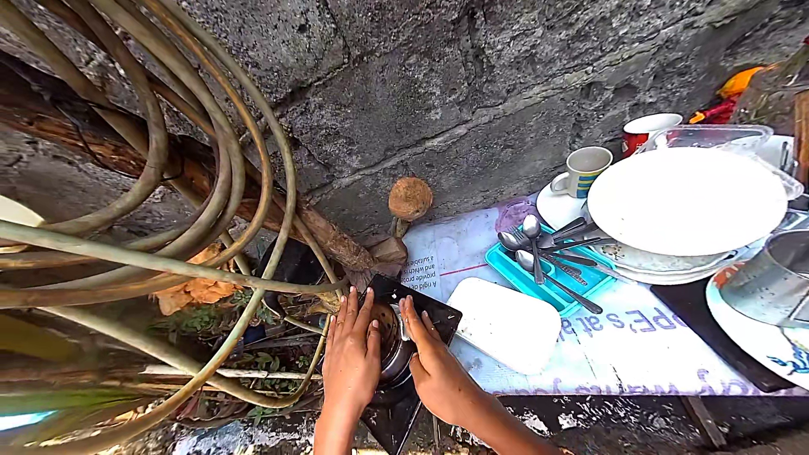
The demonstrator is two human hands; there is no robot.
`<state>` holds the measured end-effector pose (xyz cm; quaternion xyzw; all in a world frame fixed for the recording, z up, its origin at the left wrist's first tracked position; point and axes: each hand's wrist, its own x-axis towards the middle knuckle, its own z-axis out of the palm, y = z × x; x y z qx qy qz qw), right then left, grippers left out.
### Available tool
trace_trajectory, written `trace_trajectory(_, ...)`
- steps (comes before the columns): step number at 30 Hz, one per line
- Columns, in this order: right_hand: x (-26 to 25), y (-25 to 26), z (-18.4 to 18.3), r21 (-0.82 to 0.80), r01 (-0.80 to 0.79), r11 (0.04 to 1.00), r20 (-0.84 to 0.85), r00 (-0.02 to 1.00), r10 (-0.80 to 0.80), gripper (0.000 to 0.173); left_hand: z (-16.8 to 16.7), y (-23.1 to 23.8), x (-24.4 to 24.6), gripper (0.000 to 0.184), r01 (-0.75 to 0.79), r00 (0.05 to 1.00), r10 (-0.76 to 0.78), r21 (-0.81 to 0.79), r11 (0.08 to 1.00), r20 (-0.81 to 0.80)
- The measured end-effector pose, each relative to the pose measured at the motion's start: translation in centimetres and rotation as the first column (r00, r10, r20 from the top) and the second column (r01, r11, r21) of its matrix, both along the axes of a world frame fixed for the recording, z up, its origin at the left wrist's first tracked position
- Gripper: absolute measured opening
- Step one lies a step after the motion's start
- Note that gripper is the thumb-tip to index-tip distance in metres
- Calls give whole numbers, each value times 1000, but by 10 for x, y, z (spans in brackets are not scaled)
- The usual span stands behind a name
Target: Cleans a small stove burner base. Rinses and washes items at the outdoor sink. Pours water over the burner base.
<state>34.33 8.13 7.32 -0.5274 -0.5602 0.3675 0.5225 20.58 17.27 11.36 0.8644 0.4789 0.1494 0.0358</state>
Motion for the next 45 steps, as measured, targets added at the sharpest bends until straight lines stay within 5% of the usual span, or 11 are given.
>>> trace_trajectory(2,-2,1,2,-5,-30,1000,106,994,31,72,0,1,0,55,4,1000,-4,5,1000,2)
trace_trajectory(7,9,3,3,-48,28,998,10,1000,-27,73,0,0,0,55,3,1000,-3,5,1000,-4)
trace_trajectory(11,12,6,15,-148,-70,986,235,966,104,69,-1,0,0,55,1,1000,-1,7,1000,-5)
trace_trajectory(26,12,13,10,-91,-68,994,-33,997,65,72,0,-1,0,55,-2,1000,2,1,1000,14)
trace_trajectory(30,14,16,15,-124,-129,984,54,989,137,71,0,-1,0,55,-1,1000,1,6,1000,11)
trace_trajectory(33,14,17,10,-87,-40,995,10,999,41,70,-1,-1,0,55,3,1000,-3,18,1000,9)
trace_trajectory(42,8,19,16,-163,-8,987,327,943,62,68,-1,0,-1,55,0,1000,0,8,1000,15)
trace_trajectory(45,9,19,16,-167,-7,986,309,949,59,67,-1,0,-1,55,-1,1000,1,14,1000,12)
